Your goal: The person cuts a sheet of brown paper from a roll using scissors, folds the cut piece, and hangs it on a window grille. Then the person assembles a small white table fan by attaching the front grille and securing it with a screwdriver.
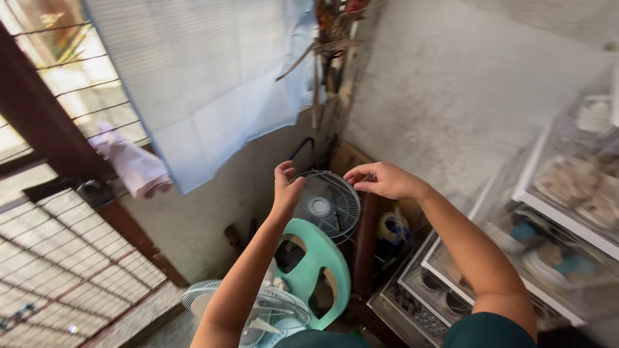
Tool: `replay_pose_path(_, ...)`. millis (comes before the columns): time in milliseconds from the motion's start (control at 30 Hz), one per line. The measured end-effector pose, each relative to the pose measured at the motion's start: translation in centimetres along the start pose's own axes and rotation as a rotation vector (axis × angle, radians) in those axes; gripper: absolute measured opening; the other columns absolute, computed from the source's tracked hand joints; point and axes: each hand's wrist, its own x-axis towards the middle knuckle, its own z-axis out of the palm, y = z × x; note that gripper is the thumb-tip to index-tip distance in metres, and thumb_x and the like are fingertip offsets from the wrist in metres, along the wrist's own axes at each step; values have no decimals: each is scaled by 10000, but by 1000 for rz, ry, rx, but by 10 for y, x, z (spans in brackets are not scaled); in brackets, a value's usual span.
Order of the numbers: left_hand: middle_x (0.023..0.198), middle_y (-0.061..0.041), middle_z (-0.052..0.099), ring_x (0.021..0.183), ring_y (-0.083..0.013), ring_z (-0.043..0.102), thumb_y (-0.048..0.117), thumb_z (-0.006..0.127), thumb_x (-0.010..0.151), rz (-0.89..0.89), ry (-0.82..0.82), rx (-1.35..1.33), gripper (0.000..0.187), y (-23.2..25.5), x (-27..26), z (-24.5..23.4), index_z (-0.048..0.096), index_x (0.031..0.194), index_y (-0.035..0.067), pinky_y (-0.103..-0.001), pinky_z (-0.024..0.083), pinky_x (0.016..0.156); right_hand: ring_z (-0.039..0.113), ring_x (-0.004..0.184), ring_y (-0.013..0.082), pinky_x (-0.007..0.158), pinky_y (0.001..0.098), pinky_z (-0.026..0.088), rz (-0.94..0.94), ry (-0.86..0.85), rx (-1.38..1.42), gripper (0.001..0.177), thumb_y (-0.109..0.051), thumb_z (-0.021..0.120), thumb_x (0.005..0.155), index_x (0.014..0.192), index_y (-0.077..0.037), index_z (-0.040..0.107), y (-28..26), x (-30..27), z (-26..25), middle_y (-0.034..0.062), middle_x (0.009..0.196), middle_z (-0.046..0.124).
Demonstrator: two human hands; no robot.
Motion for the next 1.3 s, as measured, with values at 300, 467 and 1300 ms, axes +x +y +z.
replay_pose_path(300,1344,-120,572,803,-108,589,15,643,803,-8,-346,16,542,12,-30,74,539,1334,55,-268,514,639,720,955,158,829,308,628,21,662,-378,189,-95,676,942,1110,-129,758,-40,-137,-75,34,1152,747)
replay_pose_path(467,1345,-106,564,817,-90,582,1,632,819,1,-432,0,514,19,-34,85,553,1324,50,-243,504,637,629,1032,351,931,465,513,53,1156,-1184,162,30,723,964,1092,-64,755,-47,-241,-132,116,1117,714)
replay_pose_path(1300,1267,-83,616,831,-107,609,29,633,831,14,-451,102,452,24,-44,78,605,1282,47,-271,540,702,642,941,330,856,428,513,216,1342,-1276,105,42,738,922,995,-34,738,-29,-272,-135,148,960,691)
